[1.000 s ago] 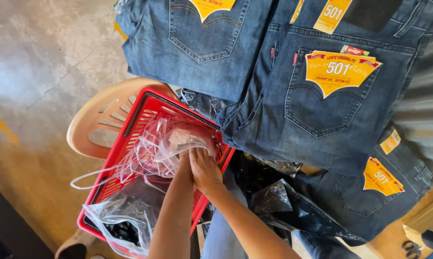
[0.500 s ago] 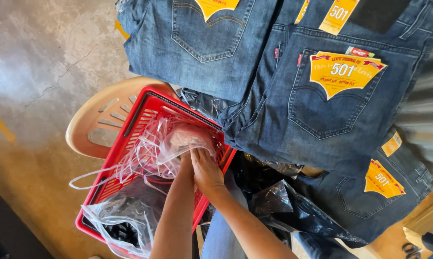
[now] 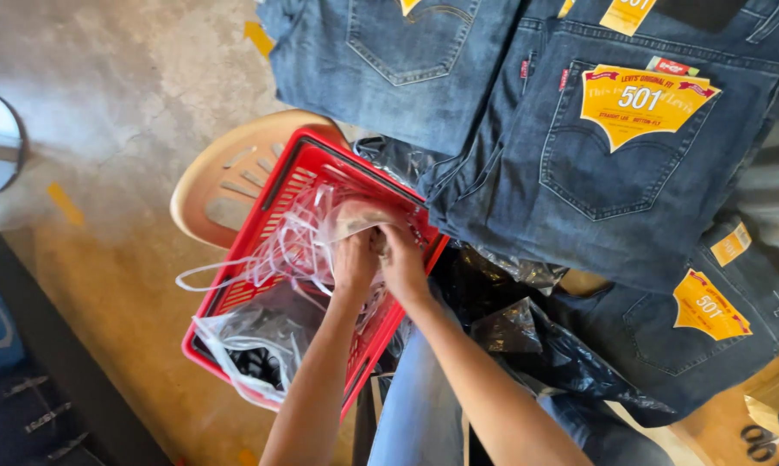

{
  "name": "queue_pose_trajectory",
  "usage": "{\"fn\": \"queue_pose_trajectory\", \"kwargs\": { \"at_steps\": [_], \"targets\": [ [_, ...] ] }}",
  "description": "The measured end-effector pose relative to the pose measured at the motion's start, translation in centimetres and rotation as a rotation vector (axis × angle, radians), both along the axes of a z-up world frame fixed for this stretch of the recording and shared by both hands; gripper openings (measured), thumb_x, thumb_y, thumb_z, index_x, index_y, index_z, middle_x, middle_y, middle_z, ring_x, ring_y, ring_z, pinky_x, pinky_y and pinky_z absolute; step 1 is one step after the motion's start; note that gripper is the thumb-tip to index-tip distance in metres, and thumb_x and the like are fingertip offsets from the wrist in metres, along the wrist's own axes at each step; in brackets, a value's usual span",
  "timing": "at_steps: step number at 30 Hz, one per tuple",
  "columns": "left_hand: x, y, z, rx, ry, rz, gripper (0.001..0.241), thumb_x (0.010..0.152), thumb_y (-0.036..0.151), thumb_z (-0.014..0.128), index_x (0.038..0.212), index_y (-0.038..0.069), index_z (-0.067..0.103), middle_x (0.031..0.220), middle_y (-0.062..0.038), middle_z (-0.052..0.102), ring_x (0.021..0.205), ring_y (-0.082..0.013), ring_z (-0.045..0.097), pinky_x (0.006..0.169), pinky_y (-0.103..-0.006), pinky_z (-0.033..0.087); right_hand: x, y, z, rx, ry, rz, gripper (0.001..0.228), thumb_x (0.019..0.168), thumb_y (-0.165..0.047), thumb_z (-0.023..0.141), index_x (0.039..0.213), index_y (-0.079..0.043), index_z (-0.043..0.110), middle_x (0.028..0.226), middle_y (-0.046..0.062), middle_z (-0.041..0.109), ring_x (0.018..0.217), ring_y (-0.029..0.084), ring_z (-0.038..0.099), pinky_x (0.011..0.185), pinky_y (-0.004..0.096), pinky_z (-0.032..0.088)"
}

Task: Tagging and organizing stacks of denim jeans in a storage area.

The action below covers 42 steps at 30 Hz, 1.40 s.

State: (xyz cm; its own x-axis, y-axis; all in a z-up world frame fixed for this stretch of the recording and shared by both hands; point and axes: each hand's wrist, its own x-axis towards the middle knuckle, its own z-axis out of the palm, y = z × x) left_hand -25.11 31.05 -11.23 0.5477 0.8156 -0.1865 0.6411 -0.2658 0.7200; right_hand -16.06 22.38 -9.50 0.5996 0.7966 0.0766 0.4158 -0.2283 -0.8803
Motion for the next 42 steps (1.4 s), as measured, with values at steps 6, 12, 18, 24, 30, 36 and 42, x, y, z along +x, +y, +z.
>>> {"fn": "queue_pose_trajectory", "kwargs": {
  "at_steps": [6, 12, 18, 24, 30, 36, 42],
  "targets": [
    [-3.1, -2.3, 6.9, -0.193, -0.362, 0.170, 0.012, 0.088, 0.001, 0.068, 0.100, 0.004, 0.069, 0.085, -0.009, 0.073, 0.079, -0.0135, 0.070, 0.072, -0.0306, 0.056, -1.1, -2.6, -3.1, 0.202, 1.137, -0.088, 0.048, 0.092, 0.000, 0.051, 0.139, -0.003, 0.059, 0.133, 0.011, 0.066, 0.123, 0.022, 0.063, 0.102, 0.038, 0.052],
    [-5.1, -4.7, 12.7, -0.111, -0.386, 0.138, 0.021, 0.087, 0.003, 0.070, 0.108, 0.006, 0.071, 0.088, -0.010, 0.076, 0.080, -0.0153, 0.074, 0.074, -0.0299, 0.058, -3.7, -3.6, 4.9, 0.444, 1.546, -0.055, 0.050, 0.106, -0.040, 0.048, 0.130, 0.003, 0.058, 0.124, 0.018, 0.068, 0.115, 0.029, 0.064, 0.103, 0.042, 0.049],
    [-7.3, -5.7, 15.8, 0.024, -0.385, 0.103, 0.027, 0.082, 0.005, 0.075, 0.109, 0.007, 0.075, 0.092, -0.011, 0.076, 0.079, -0.0230, 0.076, 0.074, -0.0332, 0.059, -6.1, -4.1, 5.2, 0.434, 1.585, -0.088, 0.051, 0.108, -0.042, 0.046, 0.129, 0.003, 0.059, 0.122, 0.016, 0.067, 0.114, 0.028, 0.063, 0.106, 0.040, 0.047],
    [-10.2, -5.5, 15.8, 0.182, -0.463, 0.040, 0.022, 0.082, 0.005, 0.076, 0.104, 0.007, 0.079, 0.094, -0.011, 0.076, 0.084, -0.0251, 0.074, 0.077, -0.0342, 0.059, -7.4, -4.1, 5.9, 0.405, 1.606, -0.016, 0.058, 0.110, -0.048, 0.045, 0.131, 0.004, 0.061, 0.116, 0.013, 0.067, 0.107, 0.024, 0.062, 0.100, 0.040, 0.049],
    [-13.8, -4.2, 18.1, -0.008, -0.469, 0.168, 0.013, 0.086, 0.006, 0.075, 0.099, 0.003, 0.077, 0.086, -0.008, 0.076, 0.080, -0.0200, 0.073, 0.074, -0.0315, 0.058, -10.3, -3.0, 10.9, 0.281, 1.553, 0.073, 0.056, 0.106, -0.048, 0.048, 0.128, 0.002, 0.059, 0.116, 0.012, 0.069, 0.109, 0.023, 0.065, 0.100, 0.038, 0.053],
    [-20.3, -3.2, 15.6, -0.571, -0.787, 0.388, 0.009, 0.094, 0.005, 0.066, 0.103, 0.004, 0.065, 0.088, -0.003, 0.069, 0.076, -0.0133, 0.067, 0.065, -0.0286, 0.055, -14.7, -3.3, 11.1, 0.123, 1.292, 0.158, 0.056, 0.102, -0.047, 0.054, 0.131, 0.000, 0.061, 0.120, 0.013, 0.071, 0.109, 0.022, 0.068, 0.092, 0.038, 0.055],
    [-26.8, -3.9, 7.5, -0.808, -0.759, 0.661, 0.012, 0.091, 0.014, 0.061, 0.097, 0.006, 0.067, 0.079, -0.007, 0.066, 0.065, -0.0153, 0.059, 0.054, -0.0299, 0.047, -17.6, -5.0, 7.5, -0.102, 1.195, 0.272, 0.061, 0.102, -0.048, 0.051, 0.136, 0.002, 0.059, 0.130, 0.017, 0.068, 0.114, 0.025, 0.068, 0.097, 0.040, 0.055]
  ]
}}
